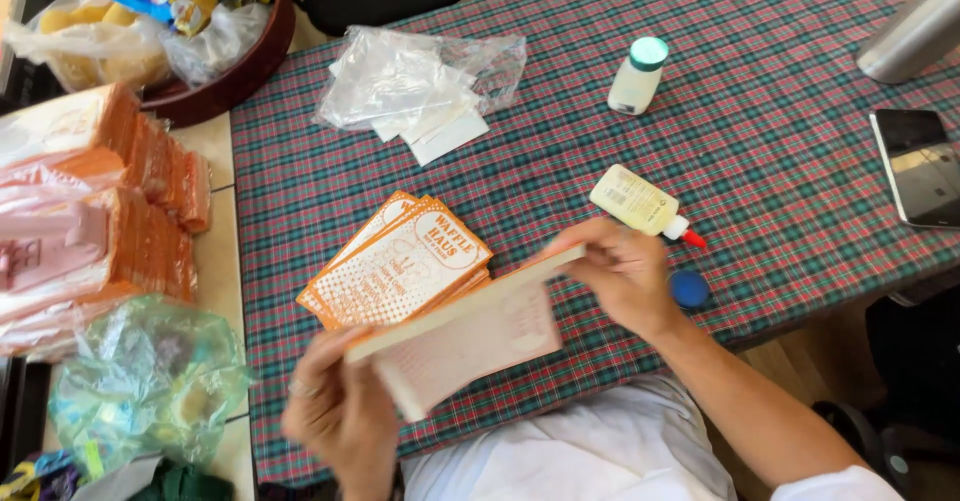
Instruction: Inspecting and sorting stacks of orange paper bags on a table.
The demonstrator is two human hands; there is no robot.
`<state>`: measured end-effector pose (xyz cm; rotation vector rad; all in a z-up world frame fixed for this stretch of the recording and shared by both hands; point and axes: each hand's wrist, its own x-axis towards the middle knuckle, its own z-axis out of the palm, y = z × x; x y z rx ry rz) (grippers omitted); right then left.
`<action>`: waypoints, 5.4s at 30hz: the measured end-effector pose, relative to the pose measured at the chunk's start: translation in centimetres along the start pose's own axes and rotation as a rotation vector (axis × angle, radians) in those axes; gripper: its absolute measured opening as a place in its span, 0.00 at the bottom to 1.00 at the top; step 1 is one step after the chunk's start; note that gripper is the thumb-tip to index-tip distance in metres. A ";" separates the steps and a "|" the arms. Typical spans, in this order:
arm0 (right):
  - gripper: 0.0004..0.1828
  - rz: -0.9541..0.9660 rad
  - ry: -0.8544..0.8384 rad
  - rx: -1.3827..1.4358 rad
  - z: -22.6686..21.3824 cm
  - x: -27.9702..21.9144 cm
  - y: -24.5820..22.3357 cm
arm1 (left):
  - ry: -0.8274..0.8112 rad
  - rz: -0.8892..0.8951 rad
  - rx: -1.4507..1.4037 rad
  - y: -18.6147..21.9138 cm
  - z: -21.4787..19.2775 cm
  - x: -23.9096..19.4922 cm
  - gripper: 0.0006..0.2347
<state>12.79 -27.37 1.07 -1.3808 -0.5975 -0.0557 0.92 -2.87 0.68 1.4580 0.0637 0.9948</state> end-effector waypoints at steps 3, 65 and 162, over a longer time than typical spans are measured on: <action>0.09 0.094 0.324 -0.010 -2.6 -1.3 1.1 | -0.230 -0.236 -0.075 -2.8 0.6 -2.7 0.23; 0.12 -0.214 -0.370 -0.482 -6.7 -4.7 1.0 | 0.344 -0.439 0.121 3.0 -10.0 0.0 0.03; 0.40 -0.013 -0.271 -0.069 -40.4 -12.8 19.5 | -0.337 -0.418 -0.141 -1.8 2.2 -2.3 0.12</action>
